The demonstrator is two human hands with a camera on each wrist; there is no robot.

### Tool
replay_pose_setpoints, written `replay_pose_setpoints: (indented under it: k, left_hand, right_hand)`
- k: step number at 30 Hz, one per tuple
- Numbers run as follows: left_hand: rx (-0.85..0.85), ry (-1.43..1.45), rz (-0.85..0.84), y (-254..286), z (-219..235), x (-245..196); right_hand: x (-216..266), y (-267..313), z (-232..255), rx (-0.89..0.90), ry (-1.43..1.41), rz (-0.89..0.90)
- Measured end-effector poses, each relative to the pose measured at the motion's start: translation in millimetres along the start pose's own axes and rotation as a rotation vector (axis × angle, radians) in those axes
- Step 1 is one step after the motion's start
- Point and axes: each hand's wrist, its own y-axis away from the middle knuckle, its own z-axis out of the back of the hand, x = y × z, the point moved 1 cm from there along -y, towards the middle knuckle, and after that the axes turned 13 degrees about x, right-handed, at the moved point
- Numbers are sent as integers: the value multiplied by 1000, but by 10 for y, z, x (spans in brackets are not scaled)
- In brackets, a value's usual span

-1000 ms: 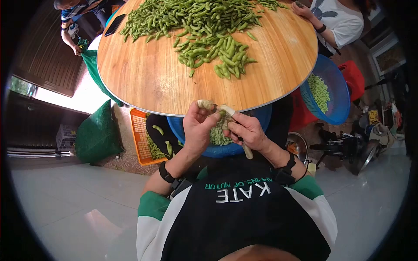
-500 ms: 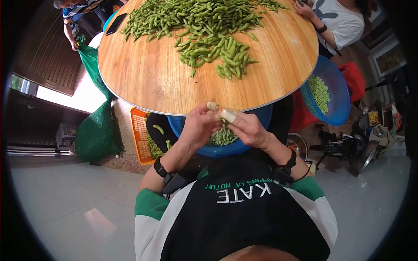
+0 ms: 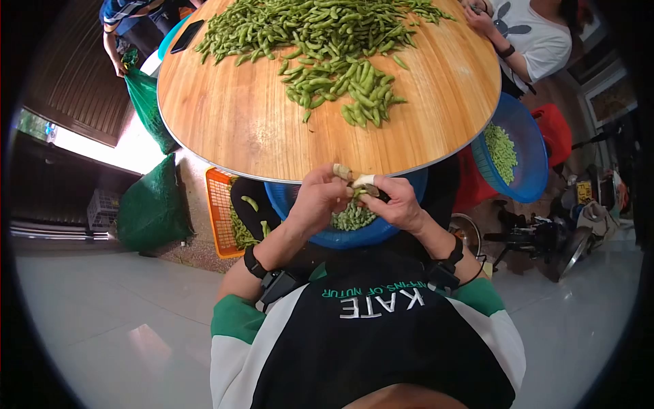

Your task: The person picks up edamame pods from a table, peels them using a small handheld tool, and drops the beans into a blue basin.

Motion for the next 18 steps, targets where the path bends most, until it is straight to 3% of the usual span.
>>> replay_pose_setpoints:
  k: [2, 9, 11, 13, 15, 17, 18]
  left_hand:
    - [3, -217, -7, 13, -3, -2]
    - [-72, -386, -1, 109, -135, -37]
    - [-80, -432, -5, 172, -198, -102]
    - [-92, -475, -4, 281, -152, -97]
    - [-38, -974, -92, 440, 6, -123]
    - [-26, -1507, -216, 723, -44, -453]
    - [-93, -1715, -40, 871, 34, -515]
  right_hand:
    - [29, -18, 31, 58, 112, -16]
    - [140, -110, -28, 50, 327, 45]
    - [140, -100, -36, 34, -16, -125]
    - [168, -64, -64, 40, -125, -178]
    - [155, -46, -15, 45, -226, -228]
    - [139, -32, 45, 113, -12, -126]
    - [139, -17, 42, 102, -16, -131]
